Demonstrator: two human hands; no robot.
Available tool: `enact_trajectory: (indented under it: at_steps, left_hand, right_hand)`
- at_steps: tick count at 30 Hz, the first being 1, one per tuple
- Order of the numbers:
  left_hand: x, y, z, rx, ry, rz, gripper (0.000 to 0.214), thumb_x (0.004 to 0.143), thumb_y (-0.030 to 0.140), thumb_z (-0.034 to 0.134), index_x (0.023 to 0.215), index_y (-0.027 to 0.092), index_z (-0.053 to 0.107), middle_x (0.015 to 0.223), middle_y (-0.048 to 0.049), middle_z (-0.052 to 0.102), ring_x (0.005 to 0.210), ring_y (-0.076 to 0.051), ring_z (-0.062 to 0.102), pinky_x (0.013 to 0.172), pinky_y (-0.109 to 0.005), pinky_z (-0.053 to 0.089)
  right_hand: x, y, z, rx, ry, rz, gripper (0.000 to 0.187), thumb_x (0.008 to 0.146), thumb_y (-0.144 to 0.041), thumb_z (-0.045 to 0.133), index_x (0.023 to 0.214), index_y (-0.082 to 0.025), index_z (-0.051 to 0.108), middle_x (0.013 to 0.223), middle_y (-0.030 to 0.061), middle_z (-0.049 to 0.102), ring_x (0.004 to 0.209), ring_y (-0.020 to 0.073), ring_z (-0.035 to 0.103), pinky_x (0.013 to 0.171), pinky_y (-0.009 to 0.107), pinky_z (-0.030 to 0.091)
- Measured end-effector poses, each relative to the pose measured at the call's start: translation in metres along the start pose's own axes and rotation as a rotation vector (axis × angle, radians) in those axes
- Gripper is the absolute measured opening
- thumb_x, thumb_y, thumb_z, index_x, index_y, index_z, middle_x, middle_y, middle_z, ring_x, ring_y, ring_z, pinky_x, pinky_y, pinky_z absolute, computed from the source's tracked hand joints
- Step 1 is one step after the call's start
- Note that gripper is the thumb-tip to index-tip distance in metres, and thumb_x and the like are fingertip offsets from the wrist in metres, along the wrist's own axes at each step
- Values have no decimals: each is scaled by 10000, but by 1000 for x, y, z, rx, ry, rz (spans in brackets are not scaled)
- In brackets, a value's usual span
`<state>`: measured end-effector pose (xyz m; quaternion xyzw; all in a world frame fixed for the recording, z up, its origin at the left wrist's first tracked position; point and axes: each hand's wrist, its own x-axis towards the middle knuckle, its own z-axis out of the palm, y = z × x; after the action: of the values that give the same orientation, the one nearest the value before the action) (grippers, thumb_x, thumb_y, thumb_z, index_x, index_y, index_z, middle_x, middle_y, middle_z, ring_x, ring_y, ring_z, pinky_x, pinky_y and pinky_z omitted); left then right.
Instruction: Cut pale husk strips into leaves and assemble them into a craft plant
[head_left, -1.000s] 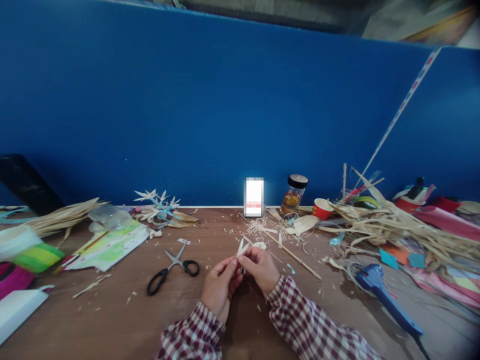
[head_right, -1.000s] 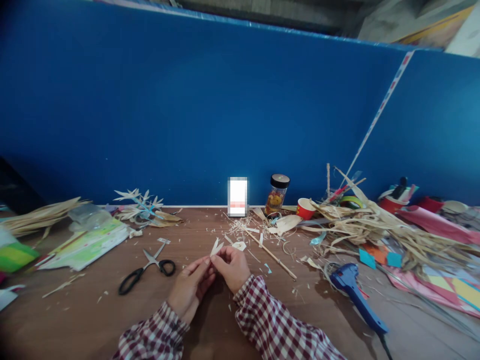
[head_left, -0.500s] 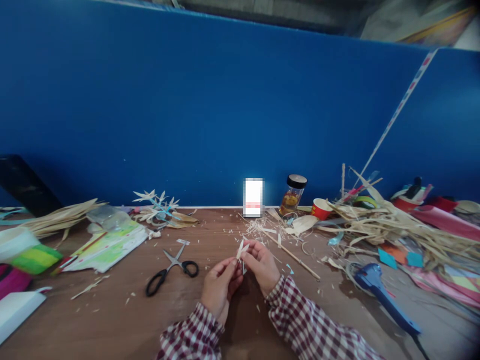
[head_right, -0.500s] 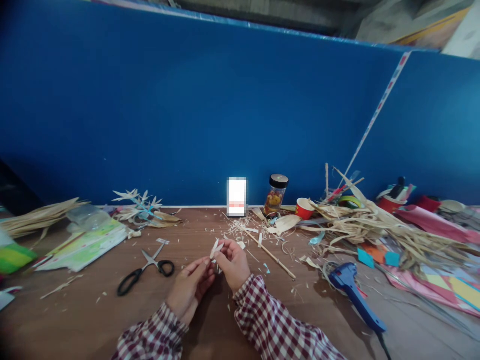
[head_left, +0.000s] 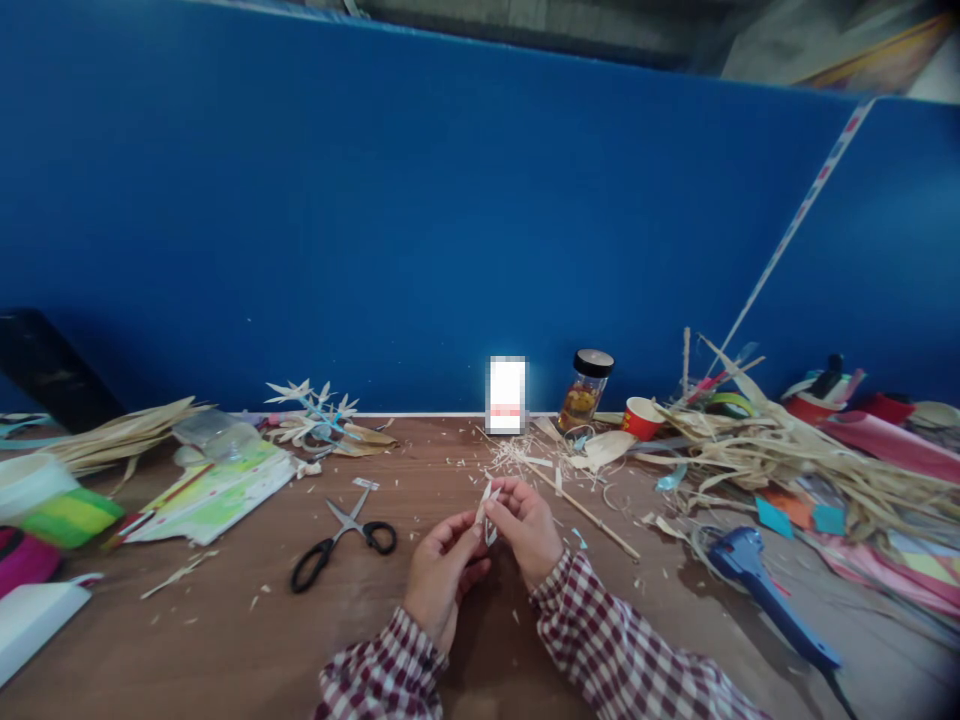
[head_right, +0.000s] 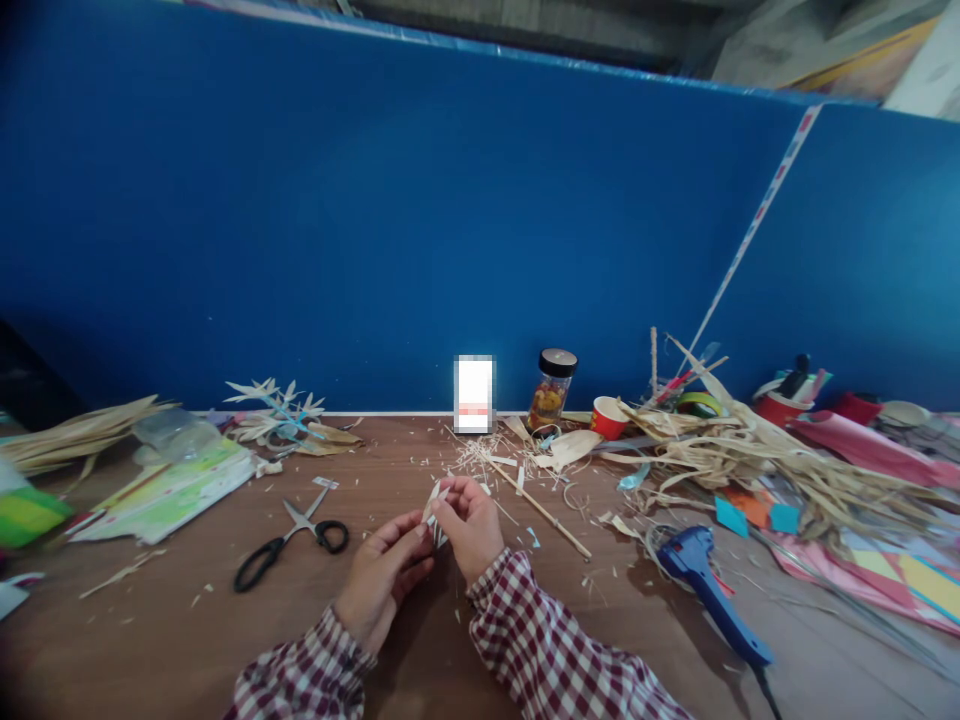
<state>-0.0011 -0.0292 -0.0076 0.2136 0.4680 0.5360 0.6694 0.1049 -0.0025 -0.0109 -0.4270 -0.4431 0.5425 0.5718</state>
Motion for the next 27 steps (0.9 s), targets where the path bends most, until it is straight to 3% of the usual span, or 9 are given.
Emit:
enact_trajectory:
  at_steps: [12,18,27]
  left_hand:
    - [6,-5,-4,-30,5,2,143,627,185,694,740,131,625,690,-26,621,601,-94,580,501,-182,482]
    - [5,-4,-3,31,-44,4,365,612,176,707,956,180,588,833,-39,623,654,-104,581,516,-203,491]
    - [7,-6,-4,18,-12,38,260,544,237,749,748,134,625,682,-7,588,579,-71,537,499,-168,474]
  right_hand:
    - [-2,3,1,-5,-49,-32,255,662,-269,637,870,-169,529,624,-42,553,524,81,509,508,201,403]
    - [2,1,-2,32,-11,-24,253,659,-263,639,866,-180,520,643,-25,573,532,103,532,499,217,418]
    - [-2,2,-1,-37,-51,-43,239,679,-248,619,882,-169,520,619,-38,559,520,88,525,504,209,411]
